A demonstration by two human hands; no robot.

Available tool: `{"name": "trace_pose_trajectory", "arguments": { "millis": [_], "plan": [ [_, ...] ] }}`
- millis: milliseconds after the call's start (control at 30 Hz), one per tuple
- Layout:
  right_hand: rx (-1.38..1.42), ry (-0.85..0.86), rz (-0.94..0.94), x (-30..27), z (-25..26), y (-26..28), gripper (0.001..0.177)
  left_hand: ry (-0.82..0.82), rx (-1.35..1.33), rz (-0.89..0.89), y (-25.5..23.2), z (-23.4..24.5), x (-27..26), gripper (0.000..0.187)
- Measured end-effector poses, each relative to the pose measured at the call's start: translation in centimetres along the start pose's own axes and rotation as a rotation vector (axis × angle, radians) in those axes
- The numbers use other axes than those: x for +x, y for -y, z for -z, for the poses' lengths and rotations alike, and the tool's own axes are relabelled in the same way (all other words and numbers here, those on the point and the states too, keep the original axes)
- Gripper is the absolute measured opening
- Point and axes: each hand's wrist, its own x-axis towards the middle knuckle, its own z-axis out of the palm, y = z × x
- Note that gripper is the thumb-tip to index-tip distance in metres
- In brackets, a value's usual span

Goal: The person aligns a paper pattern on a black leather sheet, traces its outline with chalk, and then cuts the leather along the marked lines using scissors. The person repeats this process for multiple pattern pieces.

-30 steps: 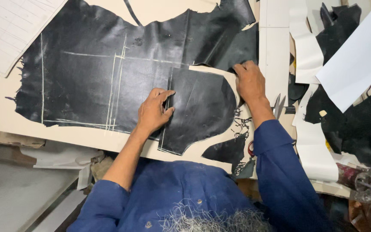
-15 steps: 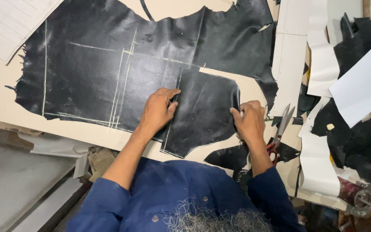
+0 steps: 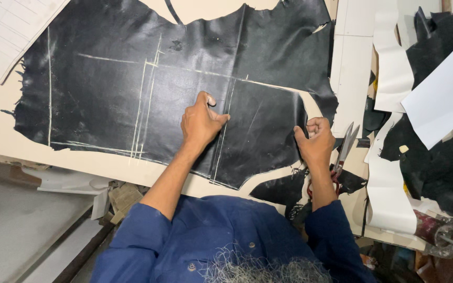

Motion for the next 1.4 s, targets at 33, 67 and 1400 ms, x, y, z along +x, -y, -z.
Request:
{"name": "trace_pose_trajectory", "arguments": {
  "millis": [33,67,1400],
  "plan": [
    [0.001,0.002,-0.003,0.1,0.0,-0.1,0.036,-0.003,-0.007,0.017,0.1,0.0,0.1,0.052],
    [0.001,0.004,-0.008,0.2,0.0,-0.2,0.037,-0.004,-0.013,0.034,0.1,0.0,0.1,0.052],
    [0.0,-0.017,0.058,0.5,0.2,-2.0,0.048,-0.149,-0.102,-0.085,1.2,-1.5,0.0,0.049]
  ]
}}
